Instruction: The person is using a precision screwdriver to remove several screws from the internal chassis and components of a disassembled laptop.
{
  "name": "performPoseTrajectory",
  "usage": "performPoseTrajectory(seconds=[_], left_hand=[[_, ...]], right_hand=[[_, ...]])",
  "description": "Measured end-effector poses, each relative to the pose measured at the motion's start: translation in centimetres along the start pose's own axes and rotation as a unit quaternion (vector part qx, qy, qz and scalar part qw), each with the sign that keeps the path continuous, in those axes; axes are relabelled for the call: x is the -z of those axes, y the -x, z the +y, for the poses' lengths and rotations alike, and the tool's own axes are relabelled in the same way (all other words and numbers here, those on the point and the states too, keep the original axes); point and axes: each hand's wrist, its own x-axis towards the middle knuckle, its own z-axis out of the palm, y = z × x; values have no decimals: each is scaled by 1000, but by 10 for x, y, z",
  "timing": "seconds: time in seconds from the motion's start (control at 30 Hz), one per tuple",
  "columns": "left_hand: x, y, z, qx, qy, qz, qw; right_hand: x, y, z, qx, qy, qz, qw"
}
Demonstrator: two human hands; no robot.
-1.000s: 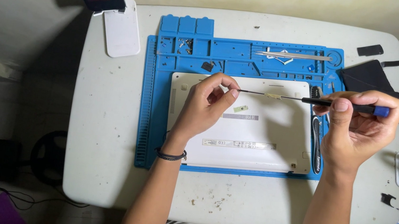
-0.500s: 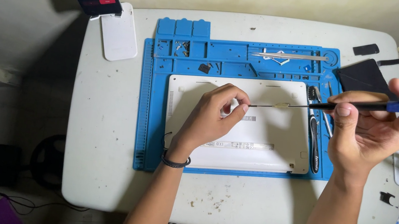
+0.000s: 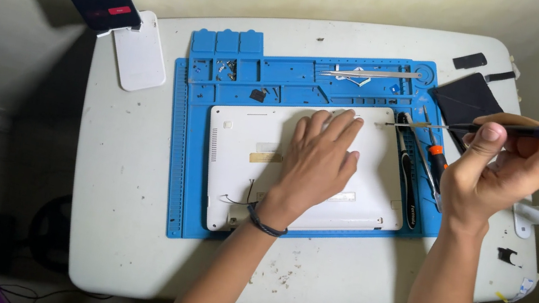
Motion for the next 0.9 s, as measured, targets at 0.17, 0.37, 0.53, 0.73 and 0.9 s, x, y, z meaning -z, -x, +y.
performPoseTrajectory(seconds=[0.17,0.37,0.53,0.73,0.9], left_hand=[[-27,-17,15,-2,-2,3,1000],[-26,-21,15,0,-17,8,1000],[-25,-19,16,0,-29,8,1000],[-24,-19,17,-5,-42,18,999],[-25,-18,16,-4,-36,23,999]], right_hand=[[-6,1,17,18,41,-40,998],[-16,-2,28,4,46,-71,996],[-20,-7,29,14,46,-84,995],[-20,-10,29,5,40,-92,995],[-23,-14,29,10,39,-96,995]])
